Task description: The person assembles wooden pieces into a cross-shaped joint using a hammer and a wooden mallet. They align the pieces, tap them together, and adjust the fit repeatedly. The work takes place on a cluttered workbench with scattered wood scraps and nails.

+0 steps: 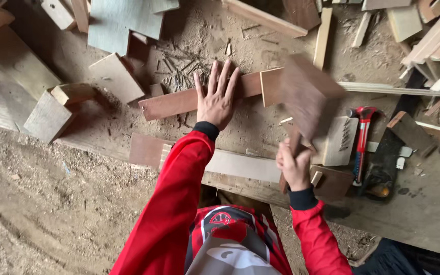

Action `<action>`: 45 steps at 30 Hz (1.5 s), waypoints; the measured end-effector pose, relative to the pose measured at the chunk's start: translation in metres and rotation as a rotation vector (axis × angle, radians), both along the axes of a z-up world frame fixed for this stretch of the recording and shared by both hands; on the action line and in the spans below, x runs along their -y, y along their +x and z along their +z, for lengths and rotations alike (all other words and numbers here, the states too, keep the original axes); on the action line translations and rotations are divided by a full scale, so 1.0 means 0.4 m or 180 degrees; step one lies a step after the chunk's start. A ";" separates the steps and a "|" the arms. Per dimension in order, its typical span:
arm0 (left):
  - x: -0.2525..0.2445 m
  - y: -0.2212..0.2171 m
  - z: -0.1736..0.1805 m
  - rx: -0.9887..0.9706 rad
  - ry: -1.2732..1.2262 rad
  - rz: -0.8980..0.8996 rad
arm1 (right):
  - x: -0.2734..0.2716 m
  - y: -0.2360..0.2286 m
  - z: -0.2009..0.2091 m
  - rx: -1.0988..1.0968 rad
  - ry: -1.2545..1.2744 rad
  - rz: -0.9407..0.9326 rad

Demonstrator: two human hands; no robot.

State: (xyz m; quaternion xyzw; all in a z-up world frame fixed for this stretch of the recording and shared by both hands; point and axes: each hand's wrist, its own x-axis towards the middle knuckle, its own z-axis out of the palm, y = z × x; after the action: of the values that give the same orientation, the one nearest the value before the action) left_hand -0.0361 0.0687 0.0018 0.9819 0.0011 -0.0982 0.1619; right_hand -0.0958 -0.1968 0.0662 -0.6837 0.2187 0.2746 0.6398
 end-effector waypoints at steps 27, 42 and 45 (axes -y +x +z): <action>-0.032 -0.107 0.337 0.1613 -0.0066 -0.0662 | 0.371 -0.020 -0.064 0.0945 -0.2906 0.0186; -0.038 -0.165 0.769 0.1750 -0.0332 -0.0857 | -0.129 0.011 0.570 0.3582 -0.2546 0.0800; -0.050 -0.185 0.813 0.1251 -0.0184 -0.0912 | -0.153 0.036 0.620 0.3288 -0.2740 0.1132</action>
State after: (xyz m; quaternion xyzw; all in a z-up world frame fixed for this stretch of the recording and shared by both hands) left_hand -0.1101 0.0886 0.3268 0.9672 -0.1726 0.0727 0.1714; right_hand -0.0814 -0.1355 0.3144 -0.9451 -0.1396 -0.0964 0.2792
